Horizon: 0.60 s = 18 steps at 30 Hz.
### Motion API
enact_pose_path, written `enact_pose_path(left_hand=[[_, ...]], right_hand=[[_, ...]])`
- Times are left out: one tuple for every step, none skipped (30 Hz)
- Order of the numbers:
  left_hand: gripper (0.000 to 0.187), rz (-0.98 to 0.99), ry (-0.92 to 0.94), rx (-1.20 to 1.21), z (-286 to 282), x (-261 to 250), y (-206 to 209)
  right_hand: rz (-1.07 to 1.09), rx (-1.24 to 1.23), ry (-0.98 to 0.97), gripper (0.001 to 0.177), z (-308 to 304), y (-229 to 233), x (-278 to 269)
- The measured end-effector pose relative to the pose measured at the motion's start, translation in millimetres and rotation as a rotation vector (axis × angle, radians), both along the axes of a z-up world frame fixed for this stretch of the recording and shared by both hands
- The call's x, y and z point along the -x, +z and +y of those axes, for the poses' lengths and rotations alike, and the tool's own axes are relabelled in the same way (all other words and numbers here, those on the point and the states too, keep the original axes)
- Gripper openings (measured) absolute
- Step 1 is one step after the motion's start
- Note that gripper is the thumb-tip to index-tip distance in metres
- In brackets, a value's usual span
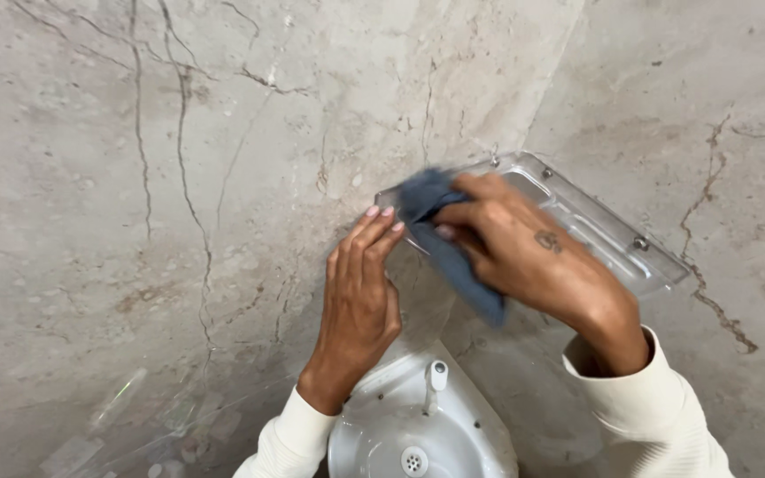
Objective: The person wipes a white corner sink and the adjacent wall and clear plastic shelf with a dark cloth. The person repeatedly rubs the sink basin, rim, and surrounding tiled wall, then moves to the shelf above, continuing to wipe surfaces.
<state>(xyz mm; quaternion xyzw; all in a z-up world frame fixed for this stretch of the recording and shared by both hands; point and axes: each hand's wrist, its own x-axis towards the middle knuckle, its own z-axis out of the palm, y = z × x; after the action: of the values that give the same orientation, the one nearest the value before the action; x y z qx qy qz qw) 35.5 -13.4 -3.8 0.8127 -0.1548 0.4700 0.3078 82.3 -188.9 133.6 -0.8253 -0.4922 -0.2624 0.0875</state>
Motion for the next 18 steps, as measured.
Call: enact_pose_path(left_hand=[[0.066,-0.004,0.003,0.002,0,-1,1],[0.066,-0.001,0.001,0.006,-1,-1,0],[0.066,0.002,-0.003,0.005,0,0,-1],[0.066,0.008,-0.008,0.007,0,2,-2],[0.065,0.014,-0.014,0.008,0,3,-3],[0.066,0.016,-0.006,0.005,0,3,-3],[0.066,0.017,0.001,0.001,-1,2,-2],[0.067,0.02,0.008,-0.001,-1,1,-1],[0.067,0.012,0.007,-0.002,0,-1,0],[0.067,0.013,0.005,-0.002,0,-1,-1],[0.067,0.013,0.003,-0.002,0,0,-3],[0.066,0.015,-0.001,-0.001,-1,0,-3],[0.066,0.016,-0.005,-0.001,-1,1,-4],[0.066,0.011,-0.006,-0.003,0,0,-3],[0.066,0.009,-0.004,-0.002,0,0,-2],[0.066,0.009,-0.004,-0.001,0,0,-2],[0.067,0.01,-0.004,-0.001,0,1,-2],[0.067,0.013,-0.008,0.0,0,1,-2]], right_hand=[[0.142,0.018,-0.115,0.025,7,-1,1],[0.29,0.038,-0.233,0.024,11,2,-1],[0.439,0.058,-0.351,0.024,15,3,-2],[0.358,0.072,-0.391,0.024,15,1,1],[0.276,0.085,-0.43,0.024,13,2,0],[0.186,0.092,-0.467,0.024,14,1,-1],[0.197,0.06,-0.326,0.024,12,2,-4],[0.208,0.028,-0.184,0.024,11,1,-7],[0.218,-0.003,-0.042,0.025,9,-3,-8],[0.203,0.059,-0.166,0.027,6,-4,-12],[0.187,0.122,-0.29,0.033,4,-8,-15],[0.169,0.185,-0.414,0.039,2,-11,-16],[0.14,0.166,-0.337,0.039,1,-12,-17],[0.105,0.143,-0.259,0.038,2,-13,-18],[0.069,0.12,-0.18,0.037,3,-12,-19],[0.084,0.12,-0.202,0.039,4,-11,-19],[0.098,0.12,-0.224,0.042,5,-9,-17],[0.113,0.123,-0.248,0.044,5,-9,-15]])
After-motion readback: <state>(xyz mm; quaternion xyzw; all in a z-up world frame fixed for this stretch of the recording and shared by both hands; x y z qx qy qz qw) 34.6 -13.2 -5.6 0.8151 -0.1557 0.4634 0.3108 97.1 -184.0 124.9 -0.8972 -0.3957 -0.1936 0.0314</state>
